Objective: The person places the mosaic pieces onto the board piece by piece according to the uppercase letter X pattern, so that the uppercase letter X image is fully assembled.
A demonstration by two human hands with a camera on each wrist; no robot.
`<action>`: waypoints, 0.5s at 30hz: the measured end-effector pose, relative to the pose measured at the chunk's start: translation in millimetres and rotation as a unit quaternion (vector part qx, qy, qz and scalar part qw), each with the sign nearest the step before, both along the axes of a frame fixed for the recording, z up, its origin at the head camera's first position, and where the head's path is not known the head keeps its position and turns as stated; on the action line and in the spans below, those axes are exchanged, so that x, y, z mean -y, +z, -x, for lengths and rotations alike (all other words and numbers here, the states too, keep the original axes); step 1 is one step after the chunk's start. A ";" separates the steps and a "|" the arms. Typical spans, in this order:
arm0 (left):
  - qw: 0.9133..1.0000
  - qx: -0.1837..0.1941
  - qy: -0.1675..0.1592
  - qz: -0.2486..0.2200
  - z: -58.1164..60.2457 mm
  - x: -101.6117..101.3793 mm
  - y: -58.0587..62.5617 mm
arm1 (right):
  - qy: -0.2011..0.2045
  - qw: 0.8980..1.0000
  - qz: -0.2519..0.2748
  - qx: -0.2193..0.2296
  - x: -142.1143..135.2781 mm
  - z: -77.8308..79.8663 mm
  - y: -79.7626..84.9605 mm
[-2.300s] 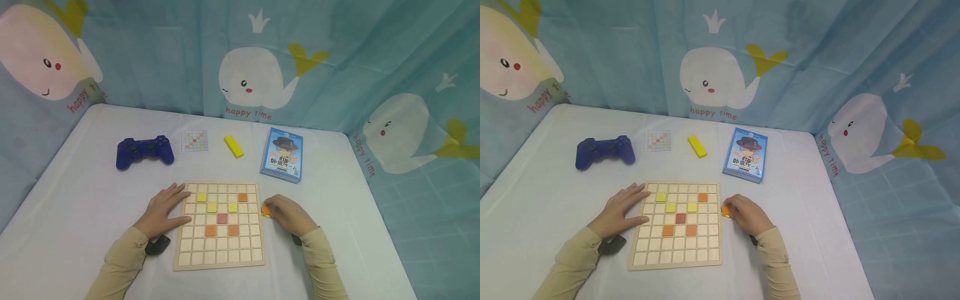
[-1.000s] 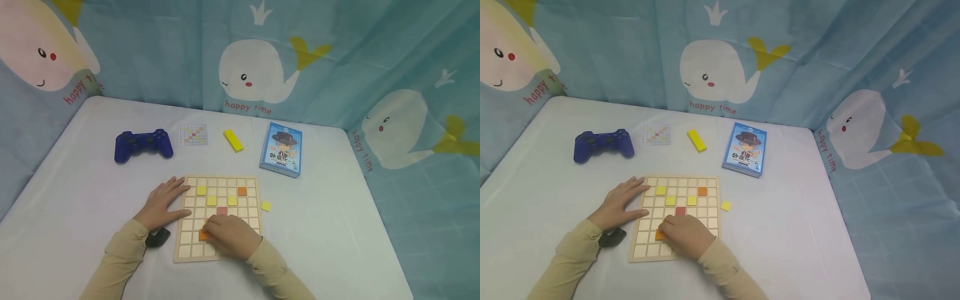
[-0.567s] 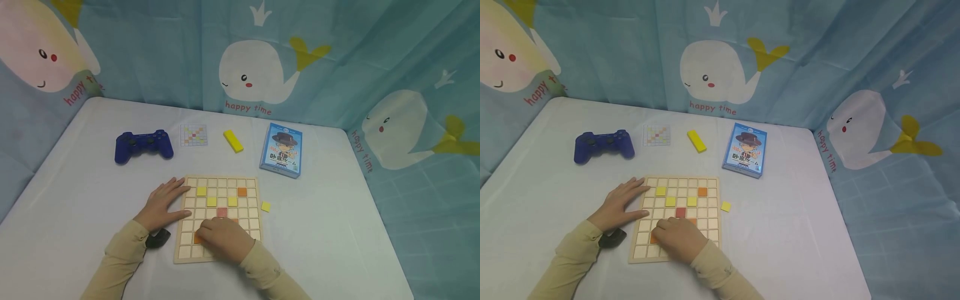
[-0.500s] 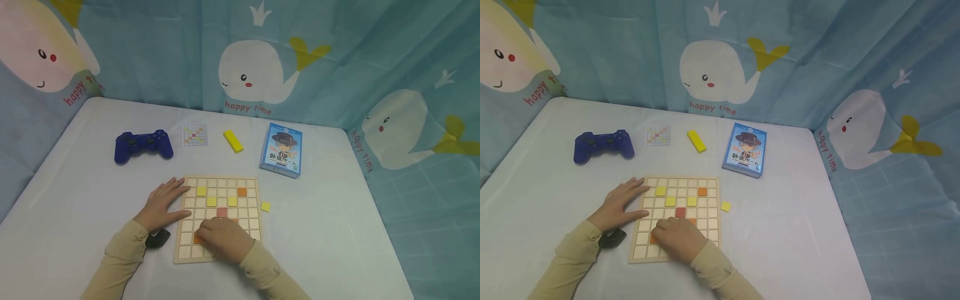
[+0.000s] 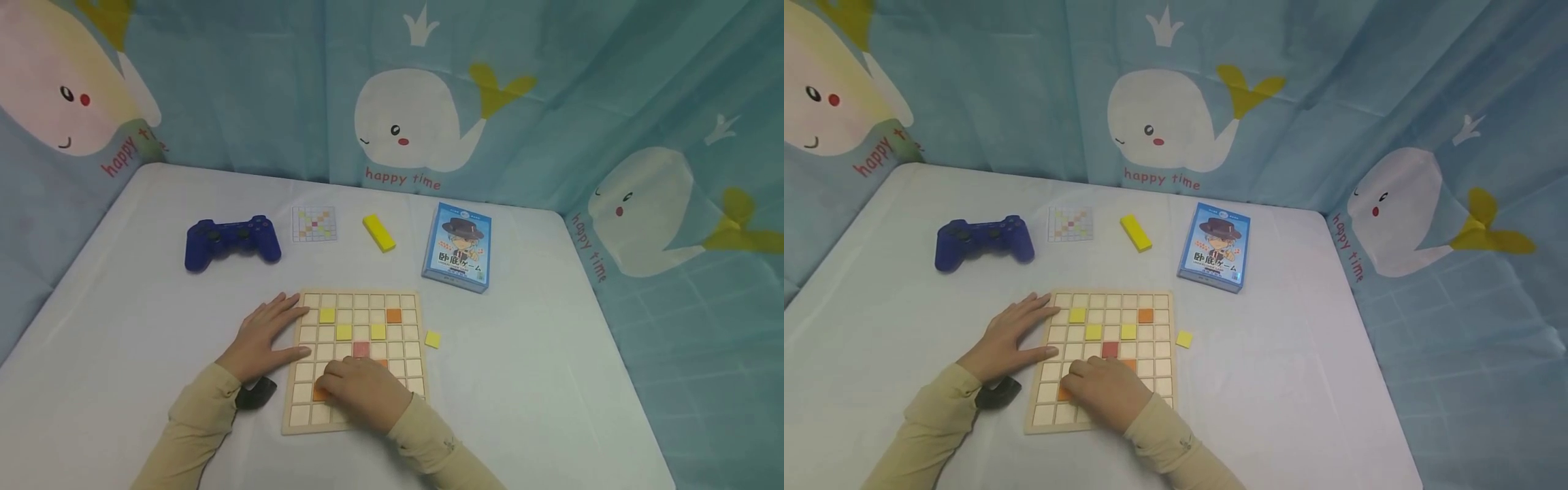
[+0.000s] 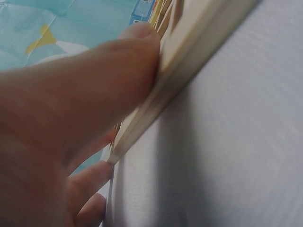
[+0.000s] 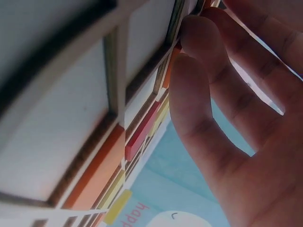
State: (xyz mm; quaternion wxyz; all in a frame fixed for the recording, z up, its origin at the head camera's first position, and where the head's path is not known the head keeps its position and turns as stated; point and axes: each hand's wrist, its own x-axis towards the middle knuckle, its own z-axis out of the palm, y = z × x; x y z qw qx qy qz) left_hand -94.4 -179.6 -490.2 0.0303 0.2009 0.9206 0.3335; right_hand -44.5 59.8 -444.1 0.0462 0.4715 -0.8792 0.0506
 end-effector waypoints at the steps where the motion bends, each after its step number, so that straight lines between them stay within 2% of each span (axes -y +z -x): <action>1: 1.000 0.000 0.000 0.000 -0.1 0.0 -0.4 | 0.000 1.000 -0.001 0.001 0.2 0.1 -0.4; 9: 1.000 -0.003 0.001 -0.004 -0.8 0.0 -2.5 | 0.002 1.000 -0.015 -0.001 2.5 -0.4 -1.6; 15: 1.000 -0.008 0.000 -0.006 -0.9 -0.3 -1.4 | 0.007 1.000 -0.004 0.006 0.3 0.9 -1.5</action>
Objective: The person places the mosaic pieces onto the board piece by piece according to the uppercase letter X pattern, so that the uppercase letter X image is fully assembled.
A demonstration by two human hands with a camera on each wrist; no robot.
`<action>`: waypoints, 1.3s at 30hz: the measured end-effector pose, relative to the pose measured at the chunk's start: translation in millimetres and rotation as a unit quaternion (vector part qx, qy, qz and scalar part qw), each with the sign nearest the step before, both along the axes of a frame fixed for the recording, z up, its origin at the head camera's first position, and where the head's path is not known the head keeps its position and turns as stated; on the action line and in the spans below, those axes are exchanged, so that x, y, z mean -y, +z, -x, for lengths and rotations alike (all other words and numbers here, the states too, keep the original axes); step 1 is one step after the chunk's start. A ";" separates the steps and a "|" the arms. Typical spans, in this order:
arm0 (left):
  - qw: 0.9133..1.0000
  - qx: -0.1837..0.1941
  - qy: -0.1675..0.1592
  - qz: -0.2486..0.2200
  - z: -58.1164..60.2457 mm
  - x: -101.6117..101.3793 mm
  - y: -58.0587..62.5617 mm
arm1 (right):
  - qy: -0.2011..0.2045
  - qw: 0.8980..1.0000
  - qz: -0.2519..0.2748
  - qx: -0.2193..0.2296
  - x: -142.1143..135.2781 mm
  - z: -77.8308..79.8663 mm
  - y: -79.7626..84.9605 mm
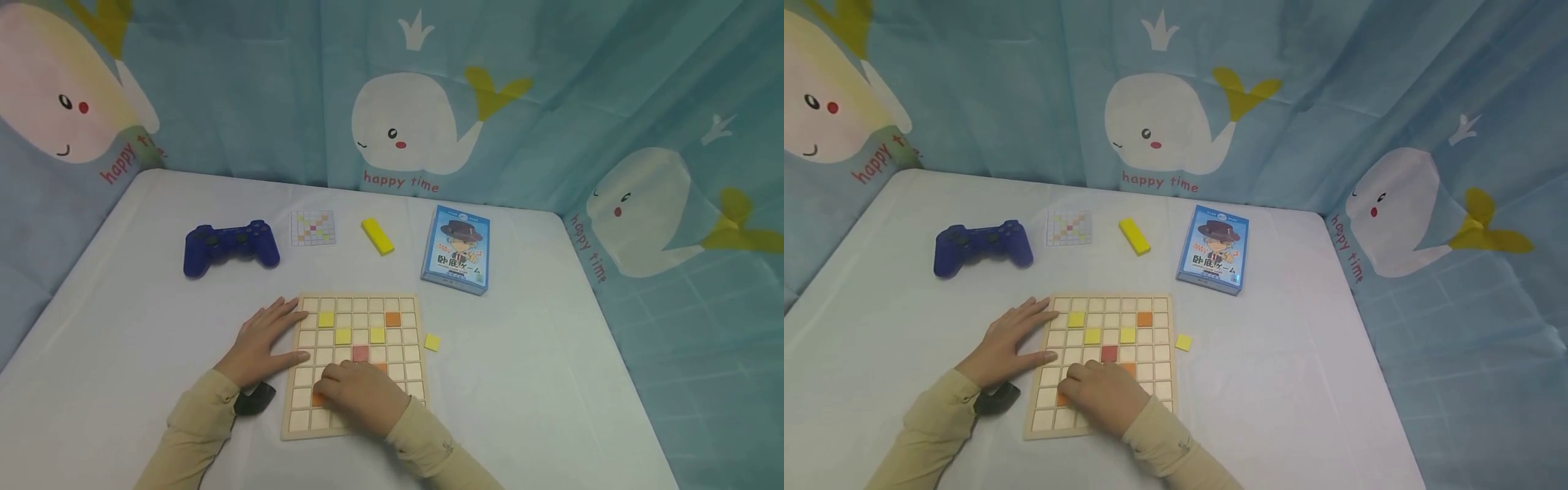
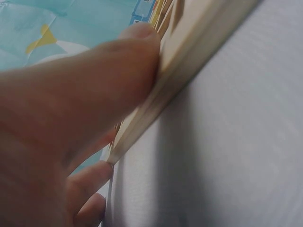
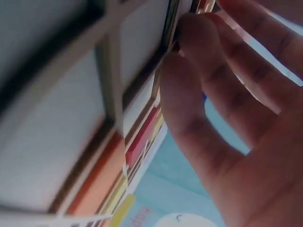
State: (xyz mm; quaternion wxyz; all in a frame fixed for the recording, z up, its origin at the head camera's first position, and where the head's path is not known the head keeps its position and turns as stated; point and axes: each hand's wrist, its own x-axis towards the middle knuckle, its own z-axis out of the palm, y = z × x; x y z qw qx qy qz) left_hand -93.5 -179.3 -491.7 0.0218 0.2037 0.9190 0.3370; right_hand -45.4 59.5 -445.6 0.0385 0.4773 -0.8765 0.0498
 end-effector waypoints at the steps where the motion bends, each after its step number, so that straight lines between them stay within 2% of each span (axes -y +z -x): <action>1: 1.000 0.000 0.000 0.000 -0.4 0.1 0.2 | -0.002 1.000 0.004 0.009 -1.7 1.0 0.7; 5: 1.000 0.005 0.004 -0.002 -2.7 -0.6 -0.8 | -0.037 0.996 0.051 0.064 -21.6 9.9 8.0; 8: 1.000 0.011 0.008 -0.003 -5.0 -1.5 -2.1 | -0.096 0.988 0.087 0.083 -53.1 20.7 14.4; 13: 1.000 0.010 0.008 0.002 -7.5 -1.8 -3.2 | -0.213 0.970 0.088 0.078 -112.9 30.9 14.2; 16: 1.000 0.005 0.006 0.006 -7.5 -1.7 -3.3 | -0.249 0.962 0.074 0.084 -137.5 31.0 9.5; 20: 1.000 0.003 0.003 0.010 -7.0 -1.4 -2.7 | -0.269 0.955 0.060 0.106 -152.8 28.2 4.5; 24: 1.000 0.002 0.005 0.014 -6.2 -1.1 -2.2 | -0.277 0.951 0.064 0.122 -153.9 26.9 1.2; 34: 1.000 -0.004 0.003 0.012 -4.0 -1.3 -2.3 | -0.279 0.950 0.061 0.128 -148.8 29.3 -1.0; 39: 1.000 -0.007 0.003 0.011 -3.1 -0.8 -1.7 | -0.275 0.950 0.089 0.121 -147.7 29.9 -0.8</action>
